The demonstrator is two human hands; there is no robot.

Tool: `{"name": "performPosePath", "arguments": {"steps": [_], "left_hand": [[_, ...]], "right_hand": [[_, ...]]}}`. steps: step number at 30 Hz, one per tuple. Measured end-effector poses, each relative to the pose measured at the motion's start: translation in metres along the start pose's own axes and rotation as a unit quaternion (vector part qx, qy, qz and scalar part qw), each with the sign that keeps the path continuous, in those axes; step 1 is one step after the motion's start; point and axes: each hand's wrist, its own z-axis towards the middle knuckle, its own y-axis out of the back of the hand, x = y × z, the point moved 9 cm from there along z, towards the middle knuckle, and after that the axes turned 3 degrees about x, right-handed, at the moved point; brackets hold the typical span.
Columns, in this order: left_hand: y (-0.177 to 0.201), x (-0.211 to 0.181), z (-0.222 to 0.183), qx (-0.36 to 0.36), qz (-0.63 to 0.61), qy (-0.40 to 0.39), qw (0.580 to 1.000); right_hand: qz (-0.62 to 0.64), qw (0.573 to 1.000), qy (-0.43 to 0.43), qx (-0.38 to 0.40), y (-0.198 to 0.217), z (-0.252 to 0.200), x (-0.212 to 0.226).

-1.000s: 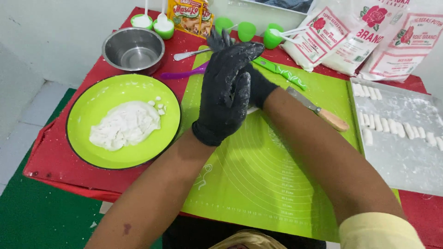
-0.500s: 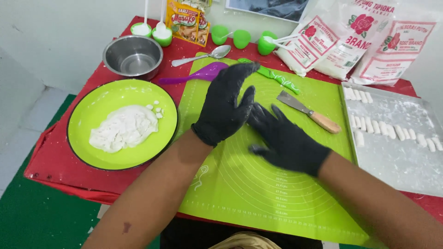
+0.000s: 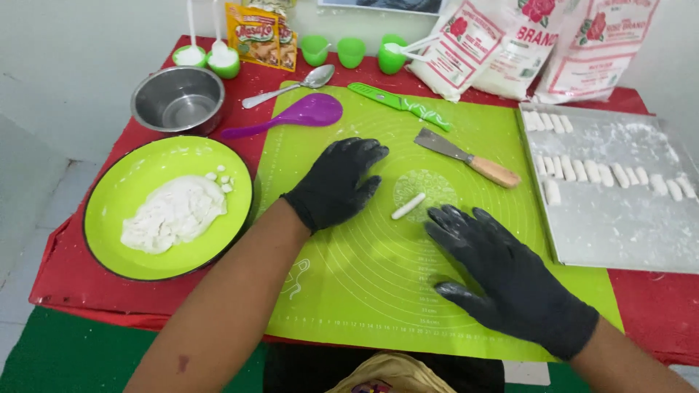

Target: The person rolls a piece of dough into a long cylinder on a silicone mat and then uses a spatula to cut it into small, uniform segments.

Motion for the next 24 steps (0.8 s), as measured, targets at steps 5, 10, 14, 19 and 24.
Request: {"name": "performPosePath", "arguments": {"steps": [5,10,14,19,24], "left_hand": [[0.053,-0.021,0.018,-0.052,-0.05,0.005,0.997],[0.101,-0.021,0.021,-0.222,-0.13,0.01,0.966],[0.137,-0.037,0.012,-0.301,-0.08,0.01,0.95],[0.149,-0.04,0.008,-0.365,-0.078,0.034,0.927],[0.149,-0.039,0.005,-0.345,-0.12,0.031,0.93]], "right_hand": [[0.077,0.997,0.028,0.015,-0.015,0.042,-0.003],[-0.113,0.99,0.065,-0.044,-0.079,0.099,-0.03],[-0.075,0.988,0.119,-0.066,-0.095,0.17,-0.04],[-0.042,0.99,0.105,-0.088,-0.099,0.233,-0.06],[0.122,0.989,0.053,-0.062,-0.061,0.263,-0.063]]}}
